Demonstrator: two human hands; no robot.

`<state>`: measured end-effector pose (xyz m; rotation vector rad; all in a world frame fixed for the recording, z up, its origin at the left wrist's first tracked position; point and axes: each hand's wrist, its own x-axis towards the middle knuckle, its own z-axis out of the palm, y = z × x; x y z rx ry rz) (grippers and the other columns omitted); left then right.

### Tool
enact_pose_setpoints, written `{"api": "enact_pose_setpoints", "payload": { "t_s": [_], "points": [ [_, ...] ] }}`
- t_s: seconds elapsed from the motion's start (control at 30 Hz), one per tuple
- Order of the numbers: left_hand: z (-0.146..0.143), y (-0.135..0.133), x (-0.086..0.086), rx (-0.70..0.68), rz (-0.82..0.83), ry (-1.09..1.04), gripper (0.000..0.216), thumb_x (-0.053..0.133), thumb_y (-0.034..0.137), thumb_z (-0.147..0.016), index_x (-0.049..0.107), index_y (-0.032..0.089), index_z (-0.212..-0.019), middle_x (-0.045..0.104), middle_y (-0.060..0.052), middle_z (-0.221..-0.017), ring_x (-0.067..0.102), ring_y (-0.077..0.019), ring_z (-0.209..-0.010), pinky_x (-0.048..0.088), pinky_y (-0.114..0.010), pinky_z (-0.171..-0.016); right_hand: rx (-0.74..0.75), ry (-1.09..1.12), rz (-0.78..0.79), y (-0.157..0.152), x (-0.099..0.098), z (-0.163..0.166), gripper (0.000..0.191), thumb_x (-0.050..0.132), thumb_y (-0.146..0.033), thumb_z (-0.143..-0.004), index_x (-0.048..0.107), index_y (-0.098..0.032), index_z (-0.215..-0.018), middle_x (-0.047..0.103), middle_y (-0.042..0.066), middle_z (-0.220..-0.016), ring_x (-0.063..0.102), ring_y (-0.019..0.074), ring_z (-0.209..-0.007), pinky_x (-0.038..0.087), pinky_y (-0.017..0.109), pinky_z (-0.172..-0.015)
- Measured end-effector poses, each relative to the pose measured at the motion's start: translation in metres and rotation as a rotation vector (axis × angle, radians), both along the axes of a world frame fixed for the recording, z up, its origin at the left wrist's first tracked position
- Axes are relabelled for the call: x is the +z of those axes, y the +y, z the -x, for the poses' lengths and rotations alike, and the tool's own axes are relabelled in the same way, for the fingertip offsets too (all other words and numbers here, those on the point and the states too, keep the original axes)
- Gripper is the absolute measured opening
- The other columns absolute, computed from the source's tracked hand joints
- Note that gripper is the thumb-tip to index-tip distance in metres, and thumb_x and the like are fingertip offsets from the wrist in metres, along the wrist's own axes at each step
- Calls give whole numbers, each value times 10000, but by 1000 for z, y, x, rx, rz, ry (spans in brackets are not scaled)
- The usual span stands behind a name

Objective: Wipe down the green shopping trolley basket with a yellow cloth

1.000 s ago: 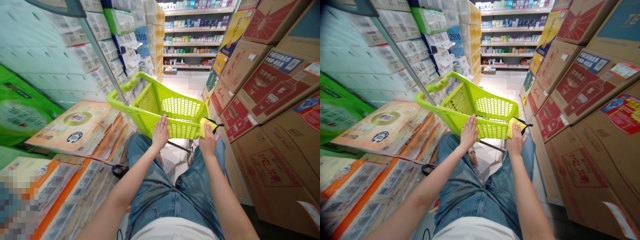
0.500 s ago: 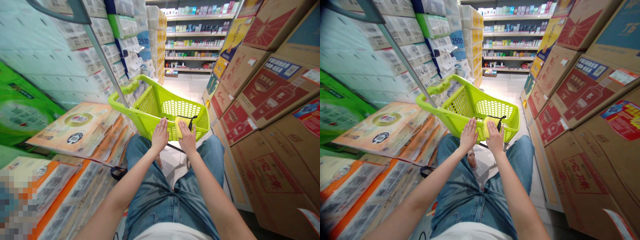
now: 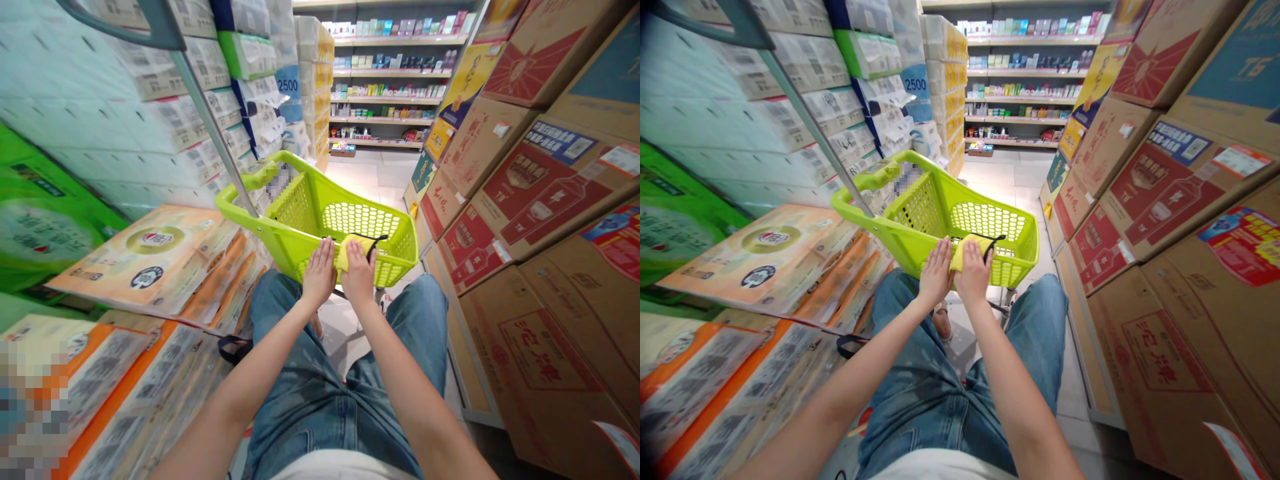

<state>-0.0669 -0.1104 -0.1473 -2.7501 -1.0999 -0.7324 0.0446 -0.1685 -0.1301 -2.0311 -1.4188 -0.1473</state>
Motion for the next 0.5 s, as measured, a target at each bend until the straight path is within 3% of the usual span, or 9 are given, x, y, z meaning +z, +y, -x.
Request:
{"api": "enact_pose_setpoints", "payload": {
  "t_s": [0.13,0.27,0.4,0.5],
  "points": [
    [1,0,1,-8,19,-8,701,372,185,-935,108,118,-1581,186,-90,-1646,114,-182,-1532,243,-396,-1220,97,-49,-1,6,4,14,746,448,-84,-739,400,-132,-1482,428,117,-1545,350,222,-1455,48,514,-1239],
    [-2,-2,2,15,-2,6,684,375,213,-949,123,120,-1578,152,-89,-1650,96,-198,-1534,249,-426,-1213,100,-136,21,-35,-10,-27,806,438,-64,-723,353,-198,-1513,425,79,-1553,349,201,-1458,-5,517,-1234],
    [-3,-2,1,26,-17,14,682,391,217,-946,145,106,-1573,139,-84,-1650,77,-191,-1536,240,-415,-1218,-72,-95,29,-80,-29,-79,787,422,-90,-744,342,-214,-1517,417,75,-1558,341,192,-1464,39,524,-1231],
    [-4,-2,-1,27,-28,8,685,403,218,-942,159,89,-1569,135,-84,-1650,70,-194,-1536,220,-407,-1226,-232,6,5,-93,-35,-100,722,422,-124,-774,392,-211,-1490,454,87,-1532,373,211,-1447,66,551,-1225]
  ]
}}
